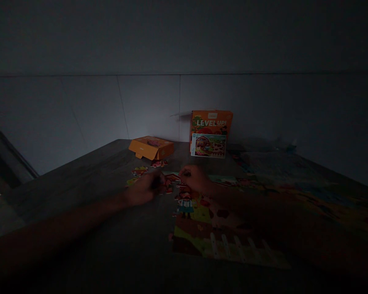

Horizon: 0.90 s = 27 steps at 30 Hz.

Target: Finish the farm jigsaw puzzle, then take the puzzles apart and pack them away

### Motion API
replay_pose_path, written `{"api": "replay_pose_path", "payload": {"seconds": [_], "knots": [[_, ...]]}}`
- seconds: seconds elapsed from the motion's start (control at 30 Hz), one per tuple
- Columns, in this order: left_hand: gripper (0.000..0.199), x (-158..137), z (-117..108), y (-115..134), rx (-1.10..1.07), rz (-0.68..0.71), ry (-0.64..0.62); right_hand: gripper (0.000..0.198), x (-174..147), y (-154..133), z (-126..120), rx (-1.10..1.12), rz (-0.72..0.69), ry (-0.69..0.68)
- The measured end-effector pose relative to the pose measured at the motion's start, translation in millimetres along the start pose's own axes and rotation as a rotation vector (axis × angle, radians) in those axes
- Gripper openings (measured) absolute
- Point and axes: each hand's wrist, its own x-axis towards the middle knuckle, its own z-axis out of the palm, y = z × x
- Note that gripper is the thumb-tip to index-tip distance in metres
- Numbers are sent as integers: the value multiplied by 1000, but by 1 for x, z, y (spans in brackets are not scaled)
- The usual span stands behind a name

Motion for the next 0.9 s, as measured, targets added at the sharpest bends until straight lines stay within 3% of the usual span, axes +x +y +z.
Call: {"api": "replay_pose_path", "payload": {"seconds": [0.17,0.3,0.4,0.53,0.63,0.9], "knots": [[19,1,1,4,281,22,153,11,1,2,1,-16,-23,2],[29,3,1,2,379,-4,185,13,2,3,0,-28,-24,2],[27,5,-4,-3,370,16,114,14,1,2,1,-34,-22,-1],[21,8,-15,-10,186,123,-54,13,0,0,0,-33,-25,-11],[22,8,-20,-13,84,110,-100,13,-1,-1,-1,-34,-23,-16],[25,10,-26,-16,275,97,-157,13,-1,-3,-2,-50,-28,-15]]}}
